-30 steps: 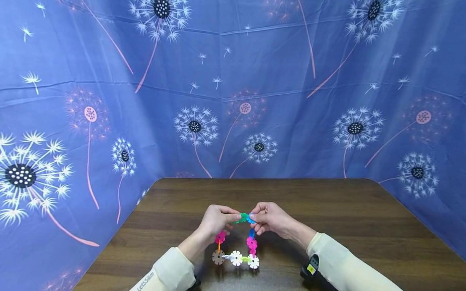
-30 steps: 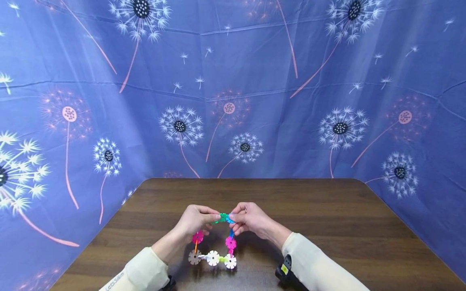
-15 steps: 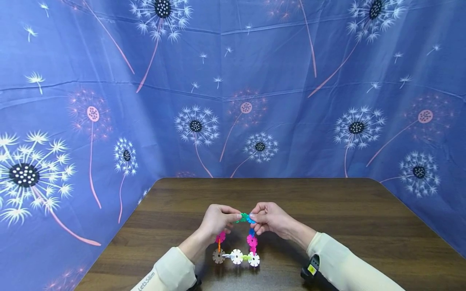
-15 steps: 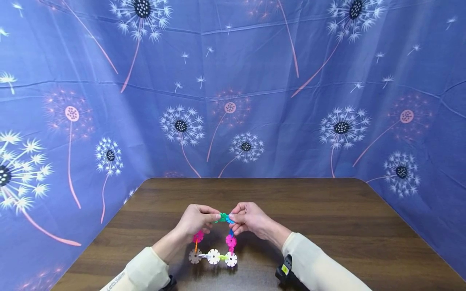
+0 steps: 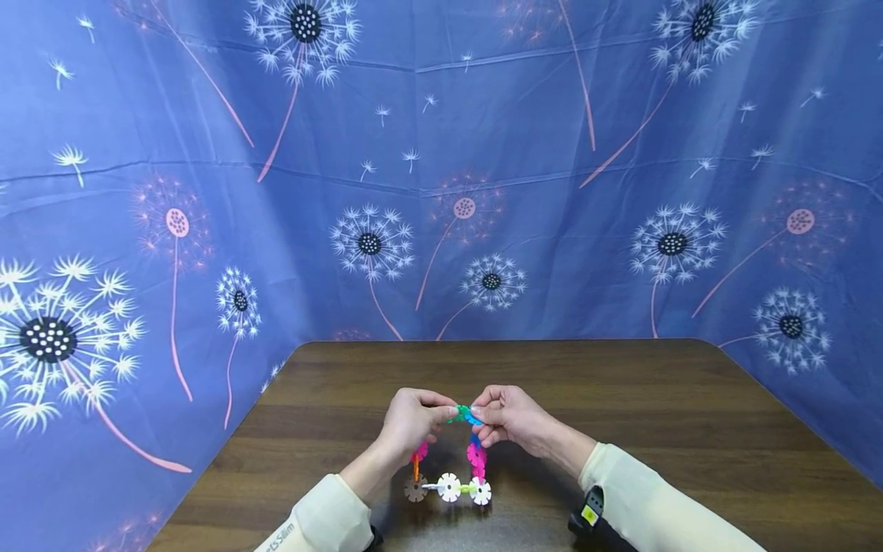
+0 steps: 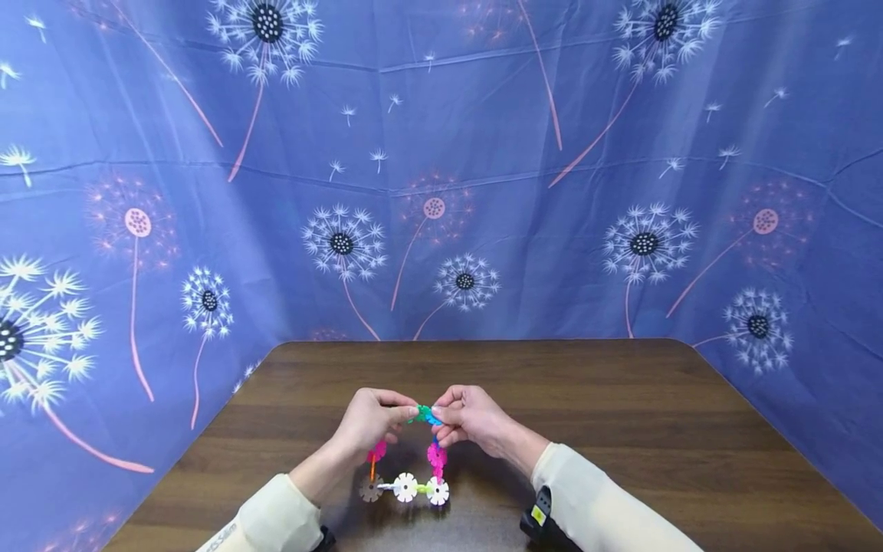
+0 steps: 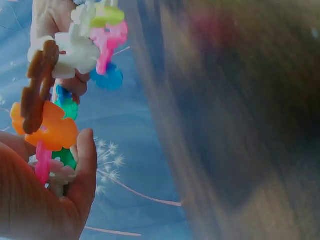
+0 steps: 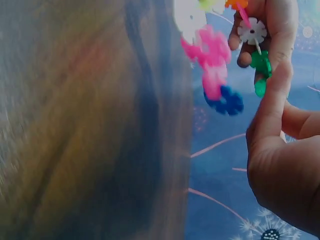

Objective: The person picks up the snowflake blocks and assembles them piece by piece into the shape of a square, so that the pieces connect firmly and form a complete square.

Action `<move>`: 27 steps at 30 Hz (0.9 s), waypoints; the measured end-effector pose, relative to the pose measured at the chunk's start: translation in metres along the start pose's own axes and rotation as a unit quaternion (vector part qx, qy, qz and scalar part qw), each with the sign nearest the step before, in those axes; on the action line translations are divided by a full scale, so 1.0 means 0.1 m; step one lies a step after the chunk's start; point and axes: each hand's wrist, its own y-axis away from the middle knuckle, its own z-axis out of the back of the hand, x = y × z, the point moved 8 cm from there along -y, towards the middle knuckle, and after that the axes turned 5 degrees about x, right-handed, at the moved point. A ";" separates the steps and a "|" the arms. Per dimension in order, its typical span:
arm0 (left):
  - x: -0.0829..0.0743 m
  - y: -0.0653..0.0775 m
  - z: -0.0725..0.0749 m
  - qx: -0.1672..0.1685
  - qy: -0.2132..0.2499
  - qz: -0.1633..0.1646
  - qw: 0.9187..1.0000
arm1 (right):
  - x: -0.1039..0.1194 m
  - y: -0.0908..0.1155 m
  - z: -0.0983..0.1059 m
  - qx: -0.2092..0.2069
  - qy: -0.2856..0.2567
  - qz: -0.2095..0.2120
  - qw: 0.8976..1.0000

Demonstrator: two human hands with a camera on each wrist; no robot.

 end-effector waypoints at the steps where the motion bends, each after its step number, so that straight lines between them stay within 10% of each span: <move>1: -0.01 -0.01 0.00 0.000 -0.001 -0.003 1.000 | 0.01 0.00 0.01 -0.001 0.007 0.000 1.000; 6: -0.02 -0.04 -0.01 0.002 0.003 -0.011 1.000 | 0.13 0.04 0.13 -0.058 0.117 0.017 0.991; 11: 0.00 -0.05 0.04 -0.032 0.013 -0.022 0.999 | 0.19 0.13 0.32 -0.181 0.264 0.023 0.947; 15: 0.02 -0.07 0.09 -0.056 0.031 -0.025 0.998 | 0.12 0.16 0.33 -0.189 0.335 -0.006 0.923; 27: 0.06 -0.07 0.09 -0.078 0.069 -0.032 0.994 | -0.07 0.08 0.08 -0.095 0.307 -0.006 0.947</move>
